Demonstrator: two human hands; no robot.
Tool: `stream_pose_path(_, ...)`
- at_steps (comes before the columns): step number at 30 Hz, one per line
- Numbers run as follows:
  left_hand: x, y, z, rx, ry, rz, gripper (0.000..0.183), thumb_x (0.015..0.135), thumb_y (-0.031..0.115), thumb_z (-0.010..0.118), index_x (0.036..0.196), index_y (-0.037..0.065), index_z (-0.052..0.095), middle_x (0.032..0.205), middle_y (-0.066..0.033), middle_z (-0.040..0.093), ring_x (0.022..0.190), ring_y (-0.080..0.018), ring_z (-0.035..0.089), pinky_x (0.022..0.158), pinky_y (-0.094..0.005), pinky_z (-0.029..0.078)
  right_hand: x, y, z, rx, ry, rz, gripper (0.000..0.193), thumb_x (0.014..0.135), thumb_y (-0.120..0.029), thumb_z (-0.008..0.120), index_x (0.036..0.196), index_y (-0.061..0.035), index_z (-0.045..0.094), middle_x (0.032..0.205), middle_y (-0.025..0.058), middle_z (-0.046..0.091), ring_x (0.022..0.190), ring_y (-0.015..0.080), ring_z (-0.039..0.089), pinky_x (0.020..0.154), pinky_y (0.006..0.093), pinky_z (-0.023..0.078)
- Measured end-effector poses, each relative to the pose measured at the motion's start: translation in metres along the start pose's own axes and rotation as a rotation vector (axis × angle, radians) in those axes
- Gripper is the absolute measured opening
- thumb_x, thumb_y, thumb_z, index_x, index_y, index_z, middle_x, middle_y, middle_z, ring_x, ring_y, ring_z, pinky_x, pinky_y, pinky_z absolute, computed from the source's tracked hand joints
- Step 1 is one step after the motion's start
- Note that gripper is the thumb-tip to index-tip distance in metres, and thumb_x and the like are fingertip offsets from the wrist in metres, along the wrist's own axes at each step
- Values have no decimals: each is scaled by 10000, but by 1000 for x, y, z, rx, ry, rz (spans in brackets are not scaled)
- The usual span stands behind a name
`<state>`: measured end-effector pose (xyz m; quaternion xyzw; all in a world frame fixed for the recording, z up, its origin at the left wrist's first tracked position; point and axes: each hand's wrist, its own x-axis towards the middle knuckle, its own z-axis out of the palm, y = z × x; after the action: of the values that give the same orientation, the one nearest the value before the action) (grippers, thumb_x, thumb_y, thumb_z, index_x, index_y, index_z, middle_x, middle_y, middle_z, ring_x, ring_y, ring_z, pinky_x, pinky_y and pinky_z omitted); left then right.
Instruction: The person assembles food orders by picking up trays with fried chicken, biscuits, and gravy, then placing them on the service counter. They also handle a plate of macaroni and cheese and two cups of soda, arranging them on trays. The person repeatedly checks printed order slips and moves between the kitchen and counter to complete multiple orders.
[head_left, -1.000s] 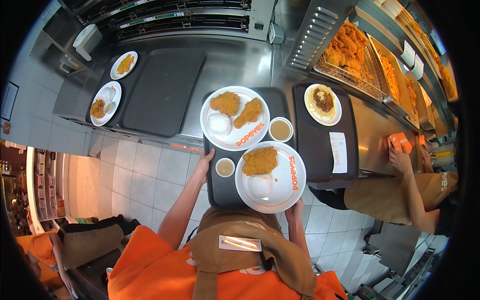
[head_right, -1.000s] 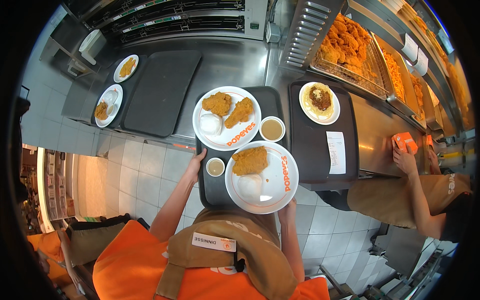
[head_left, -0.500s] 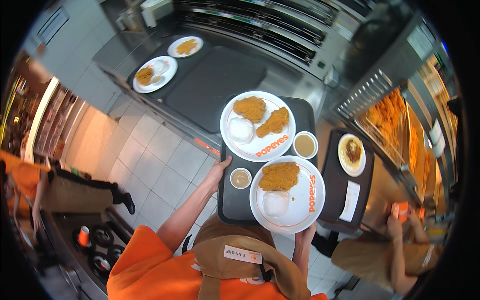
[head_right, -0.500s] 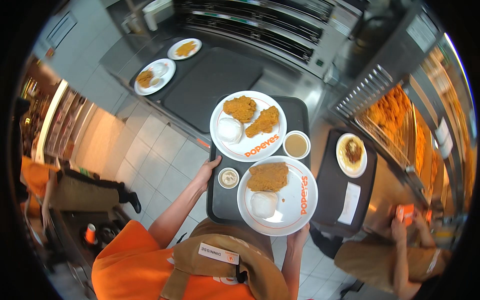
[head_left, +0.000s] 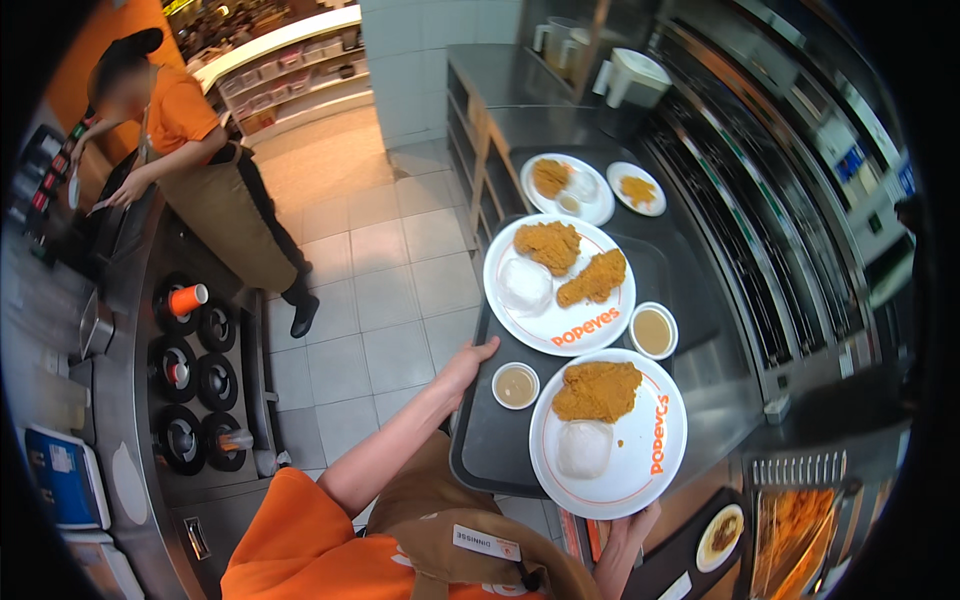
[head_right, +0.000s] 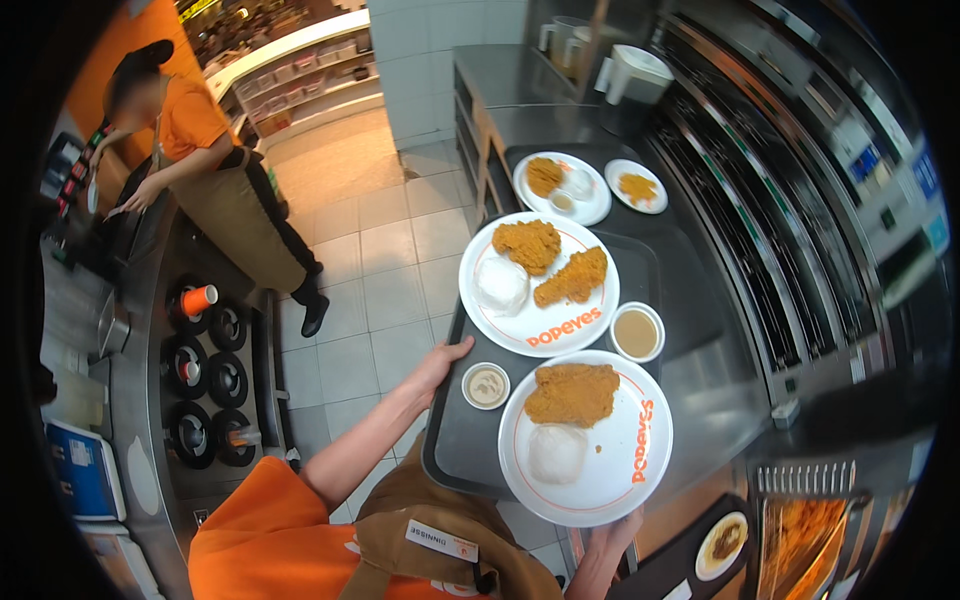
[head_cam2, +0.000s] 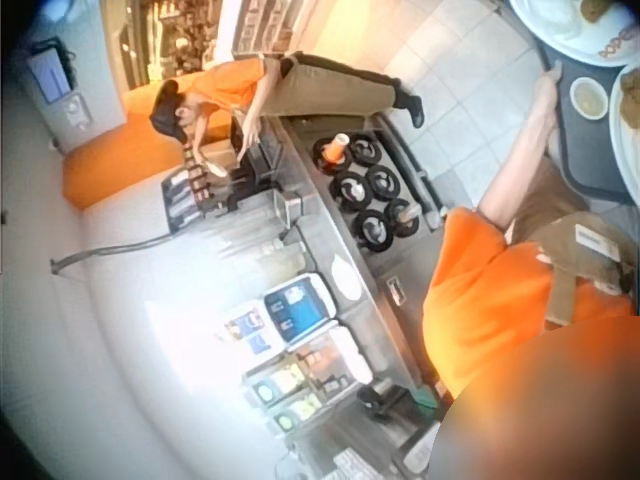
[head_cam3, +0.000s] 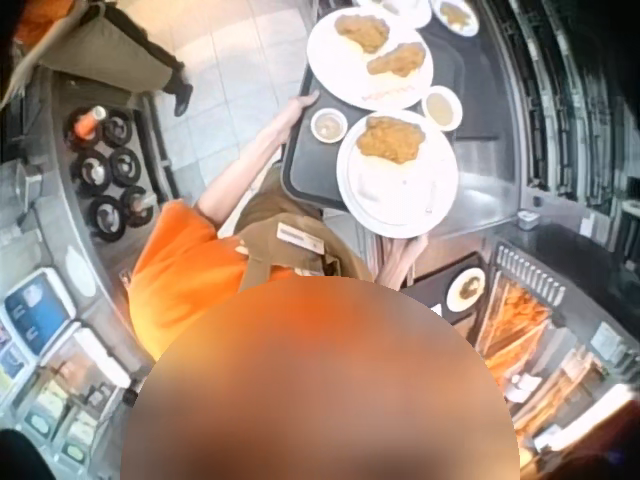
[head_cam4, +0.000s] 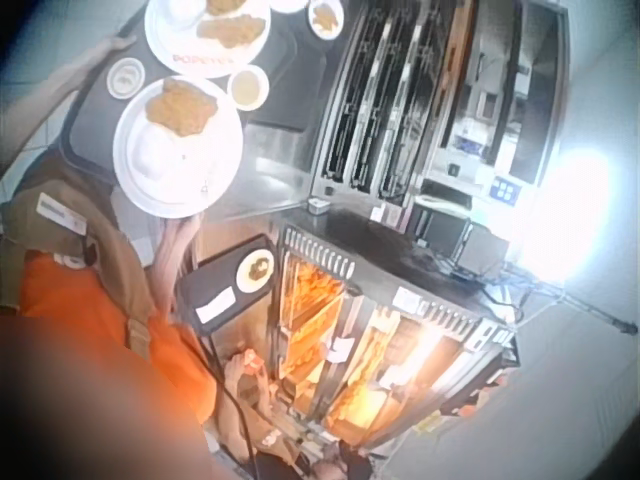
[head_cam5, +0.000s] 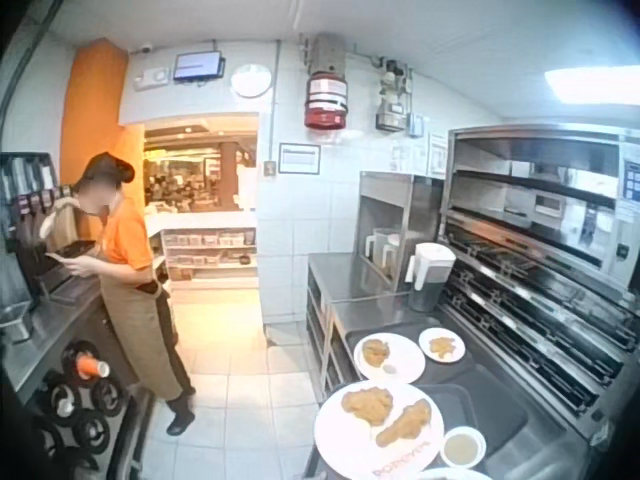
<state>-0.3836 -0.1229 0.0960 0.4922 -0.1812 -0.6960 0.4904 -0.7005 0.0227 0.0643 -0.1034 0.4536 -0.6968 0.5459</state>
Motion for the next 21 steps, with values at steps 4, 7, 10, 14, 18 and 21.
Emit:
stream_pose_path(4,-3,-34,19,1,109,24,480,895,287,618,1203,-46,463,1031,-158,617,889,-217,643,734,-358,563,53,-7,-40,41,0,13,411,875,-58,449,1266,70,457,1245,188,537,1126,279,554,964,408,458)
stream_pose_path(7,-15,-42,26,-44,177,188,466,895,280,621,1187,-46,463,1033,-160,615,886,-211,643,738,-350,564,79,-2,-55,116,-226,121,383,871,-44,449,1234,78,476,1205,188,565,1097,270,575,945,396,475)
stream_pose_path(10,-18,-49,35,-51,114,262,466,899,264,617,1200,-49,446,1042,-162,612,870,-212,645,742,-351,565,96,-3,-57,169,-290,90,356,867,-42,458,1197,87,498,1175,186,585,1073,261,592,922,389,492)
stream_pose_path(14,-14,-56,44,-51,270,237,446,906,242,608,1206,-46,450,1035,-148,621,856,-223,657,735,-340,564,116,-12,-52,106,-258,94,323,850,-31,465,1138,92,542,1110,186,619,983,253,637,875,370,524)
stream_pose_path(18,-10,-59,33,-35,131,334,496,899,293,612,1235,-36,455,1099,-143,609,949,-211,619,823,-332,505,133,-1,-47,139,-400,37,299,842,-36,474,1094,97,564,1057,180,642,933,244,654,847,360,534)
stream_pose_path(21,-12,-66,21,-7,228,376,469,908,280,598,1230,-36,471,1112,-146,614,946,-214,623,819,-333,503,143,15,-46,146,-471,23,281,838,-35,490,1072,93,578,1036,173,652,902,238,662,828,355,537)
